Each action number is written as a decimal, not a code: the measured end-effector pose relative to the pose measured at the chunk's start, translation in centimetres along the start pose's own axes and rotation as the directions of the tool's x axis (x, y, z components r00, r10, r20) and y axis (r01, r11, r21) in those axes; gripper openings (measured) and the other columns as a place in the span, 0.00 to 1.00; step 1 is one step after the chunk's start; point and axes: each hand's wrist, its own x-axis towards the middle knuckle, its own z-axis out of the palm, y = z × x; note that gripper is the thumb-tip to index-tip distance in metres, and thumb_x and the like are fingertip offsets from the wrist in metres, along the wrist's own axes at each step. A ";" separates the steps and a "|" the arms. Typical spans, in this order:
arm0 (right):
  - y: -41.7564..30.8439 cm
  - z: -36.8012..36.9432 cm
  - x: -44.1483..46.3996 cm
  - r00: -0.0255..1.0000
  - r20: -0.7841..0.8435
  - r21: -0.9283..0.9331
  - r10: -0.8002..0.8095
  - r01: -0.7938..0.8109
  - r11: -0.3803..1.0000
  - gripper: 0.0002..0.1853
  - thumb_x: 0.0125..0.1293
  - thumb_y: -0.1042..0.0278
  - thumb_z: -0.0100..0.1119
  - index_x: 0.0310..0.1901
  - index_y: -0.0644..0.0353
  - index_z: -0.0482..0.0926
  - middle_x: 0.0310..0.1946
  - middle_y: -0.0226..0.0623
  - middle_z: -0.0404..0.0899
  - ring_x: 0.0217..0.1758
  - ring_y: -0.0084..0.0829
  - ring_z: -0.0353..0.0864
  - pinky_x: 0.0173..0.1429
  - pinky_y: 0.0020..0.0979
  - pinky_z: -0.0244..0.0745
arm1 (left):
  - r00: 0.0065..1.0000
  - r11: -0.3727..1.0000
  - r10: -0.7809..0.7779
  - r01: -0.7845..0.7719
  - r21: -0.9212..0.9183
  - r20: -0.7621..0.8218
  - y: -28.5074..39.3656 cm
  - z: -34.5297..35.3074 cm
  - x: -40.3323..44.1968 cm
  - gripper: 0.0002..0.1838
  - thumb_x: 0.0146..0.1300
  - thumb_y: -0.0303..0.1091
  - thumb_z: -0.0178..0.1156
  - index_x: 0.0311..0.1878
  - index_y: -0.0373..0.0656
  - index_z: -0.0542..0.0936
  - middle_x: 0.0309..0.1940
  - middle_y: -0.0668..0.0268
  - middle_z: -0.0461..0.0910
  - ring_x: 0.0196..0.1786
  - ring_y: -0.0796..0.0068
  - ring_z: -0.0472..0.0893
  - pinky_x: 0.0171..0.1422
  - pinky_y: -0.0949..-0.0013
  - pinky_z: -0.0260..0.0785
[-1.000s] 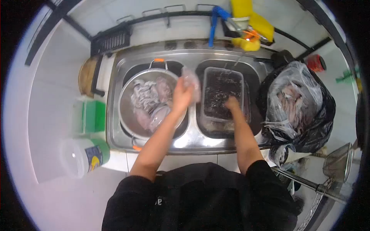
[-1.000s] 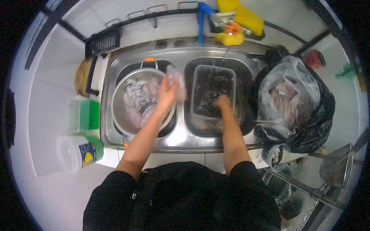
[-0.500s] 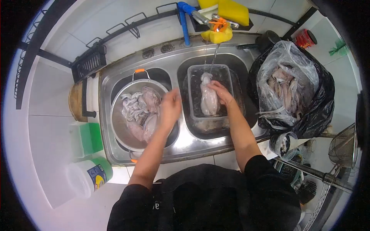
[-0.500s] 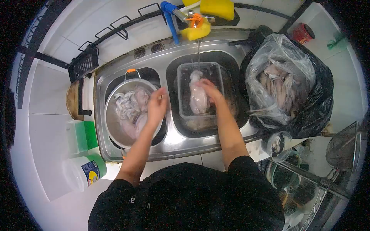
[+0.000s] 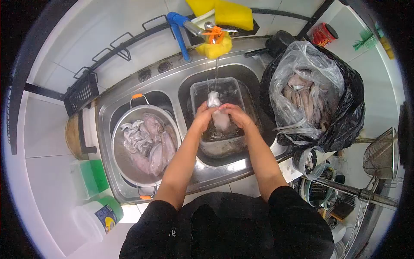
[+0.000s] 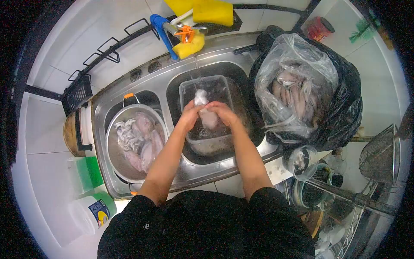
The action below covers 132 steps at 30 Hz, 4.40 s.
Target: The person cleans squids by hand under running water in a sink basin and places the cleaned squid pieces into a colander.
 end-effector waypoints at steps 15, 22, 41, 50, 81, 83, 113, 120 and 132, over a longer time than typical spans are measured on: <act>-5.7 2.9 -0.5 0.999 -0.024 0.413 -0.042 0.048 0.910 0.11 0.63 0.67 0.56 0.45 0.61 0.72 0.44 0.40 0.76 0.44 0.33 0.78 0.50 0.34 0.74 | 0.985 0.911 0.133 -0.166 0.378 0.111 1.4 -0.7 -6.0 0.18 0.56 0.31 0.58 0.51 0.38 0.72 0.40 0.65 0.77 0.43 0.77 0.74 0.49 0.74 0.65; -9.3 1.9 -0.3 0.993 0.015 0.421 -0.113 0.096 0.902 0.13 0.65 0.68 0.51 0.49 0.62 0.67 0.49 0.47 0.74 0.48 0.40 0.77 0.53 0.39 0.75 | 0.994 0.911 0.054 -0.086 0.402 0.090 1.3 -1.2 -6.2 0.19 0.53 0.27 0.55 0.51 0.37 0.71 0.41 0.64 0.76 0.43 0.75 0.74 0.51 0.73 0.64; -4.2 3.1 -1.6 0.983 0.094 -0.818 0.159 -0.014 0.575 0.40 0.51 0.49 0.64 0.57 0.75 0.64 0.54 0.54 0.70 0.59 0.37 0.68 0.60 0.28 0.62 | 0.971 0.908 -0.023 -0.079 -0.411 -0.236 -2.6 0.1 0.8 0.21 0.67 0.36 0.46 0.59 0.35 0.62 0.54 0.54 0.70 0.56 0.62 0.70 0.58 0.62 0.63; 1.8 -1.5 1.8 0.983 -0.183 -0.462 -0.004 -0.082 0.883 0.30 0.51 0.61 0.62 0.54 0.69 0.70 0.47 0.47 0.76 0.48 0.35 0.75 0.50 0.33 0.68 | 0.934 0.933 -0.212 0.281 0.223 -0.287 -1.8 2.2 -1.9 0.31 0.55 0.28 0.50 0.65 0.42 0.59 0.65 0.53 0.59 0.67 0.53 0.58 0.66 0.66 0.55; -4.4 6.0 -2.5 0.989 0.056 0.242 -0.136 0.119 0.963 0.18 0.62 0.58 0.56 0.49 0.60 0.74 0.42 0.36 0.77 0.38 0.26 0.77 0.28 0.30 0.76 | 0.983 0.586 0.095 -0.185 -0.789 -0.160 2.3 -0.4 1.3 0.19 0.64 0.51 0.46 0.36 0.41 0.69 0.34 0.56 0.75 0.40 0.56 0.75 0.50 0.50 0.69; -4.6 6.7 -3.9 0.976 0.058 0.537 -0.210 0.147 0.831 0.15 0.59 0.65 0.56 0.46 0.61 0.73 0.40 0.39 0.77 0.40 0.33 0.77 0.36 0.38 0.77 | 0.980 0.532 0.076 -0.196 -0.824 -0.184 2.6 -0.4 1.3 0.21 0.65 0.53 0.43 0.32 0.43 0.68 0.30 0.58 0.74 0.36 0.58 0.75 0.47 0.52 0.70; -6.9 8.4 -9.2 0.797 0.375 -0.910 -0.474 0.415 -0.022 0.10 0.50 0.75 0.50 0.35 0.58 0.78 0.36 0.48 0.78 0.36 0.49 0.77 0.41 0.43 0.73 | 0.765 0.630 -0.133 -0.426 -0.650 -0.630 -2.2 -2.5 3.7 0.22 0.67 0.39 0.43 0.58 0.35 0.58 0.49 0.50 0.68 0.45 0.55 0.73 0.48 0.56 0.69; -6.9 9.2 -10.1 0.754 0.439 -0.883 -0.488 0.462 -0.080 0.22 0.45 0.80 0.52 0.45 0.53 0.76 0.38 0.41 0.78 0.38 0.44 0.78 0.41 0.41 0.74 | 0.827 0.565 -0.268 -0.280 -0.776 -0.494 2.1 -0.6 -0.3 0.21 0.69 0.41 0.33 0.54 0.33 0.60 0.42 0.49 0.70 0.35 0.56 0.75 0.42 0.53 0.72; -9.2 10.5 -13.0 0.685 0.275 -0.778 -0.675 0.571 0.263 0.20 0.53 0.82 0.48 0.49 0.61 0.73 0.49 0.47 0.73 0.52 0.47 0.71 0.56 0.38 0.67 | 0.948 0.649 -0.030 -0.222 -0.727 -0.317 1.4 -1.4 -0.2 0.24 0.65 0.42 0.31 0.46 0.28 0.69 0.41 0.49 0.75 0.41 0.53 0.77 0.50 0.53 0.71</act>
